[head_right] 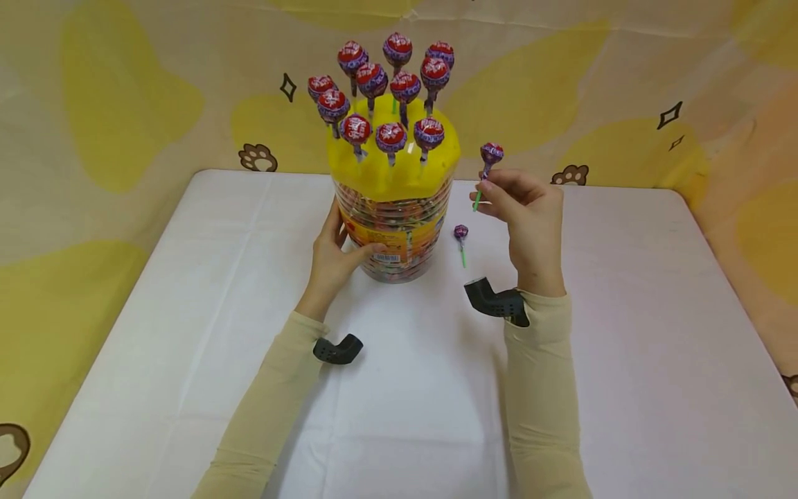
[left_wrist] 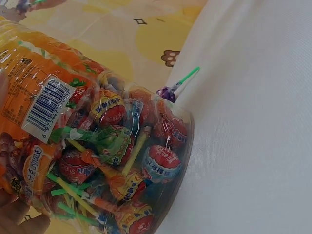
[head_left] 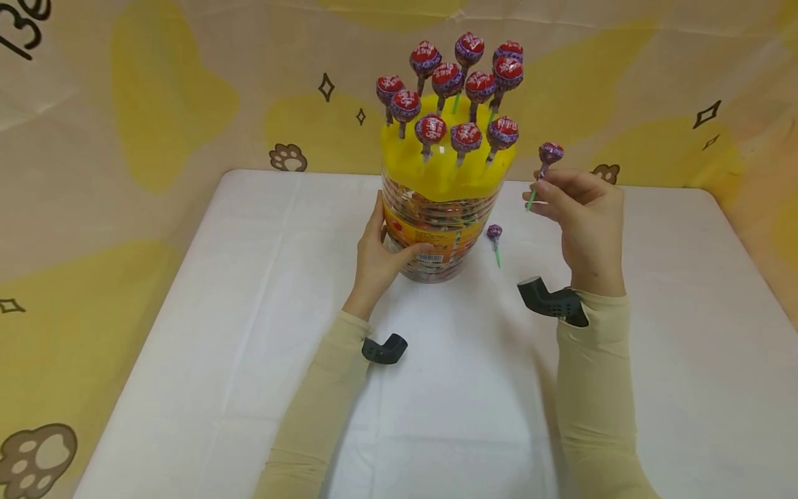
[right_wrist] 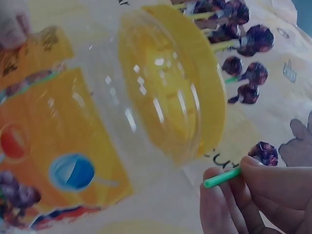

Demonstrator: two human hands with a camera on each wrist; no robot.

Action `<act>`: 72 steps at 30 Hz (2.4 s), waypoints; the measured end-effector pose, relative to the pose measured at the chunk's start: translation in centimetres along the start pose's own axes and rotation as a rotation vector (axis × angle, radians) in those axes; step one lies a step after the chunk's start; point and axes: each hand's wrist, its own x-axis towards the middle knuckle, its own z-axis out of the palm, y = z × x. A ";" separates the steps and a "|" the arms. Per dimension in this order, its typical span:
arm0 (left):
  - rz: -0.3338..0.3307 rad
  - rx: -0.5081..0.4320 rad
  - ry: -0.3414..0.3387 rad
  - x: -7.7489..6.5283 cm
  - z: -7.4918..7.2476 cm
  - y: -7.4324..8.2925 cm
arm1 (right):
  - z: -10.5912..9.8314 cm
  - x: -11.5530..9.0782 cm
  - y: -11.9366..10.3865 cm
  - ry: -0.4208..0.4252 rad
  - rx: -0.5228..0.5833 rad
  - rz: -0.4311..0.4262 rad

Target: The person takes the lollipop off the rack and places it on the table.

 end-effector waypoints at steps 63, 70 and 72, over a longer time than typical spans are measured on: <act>-0.001 0.007 -0.001 0.1 0.0 -0.2 | -7.2 0.6 11.8 -0.104 -0.688 0.556; 0.008 0.011 0.002 0.2 0.1 -0.2 | -6.9 0.5 11.6 -0.113 -0.793 0.544; 0.004 0.013 0.000 0.2 0.0 -0.2 | -6.9 0.5 11.5 -0.120 -0.828 0.537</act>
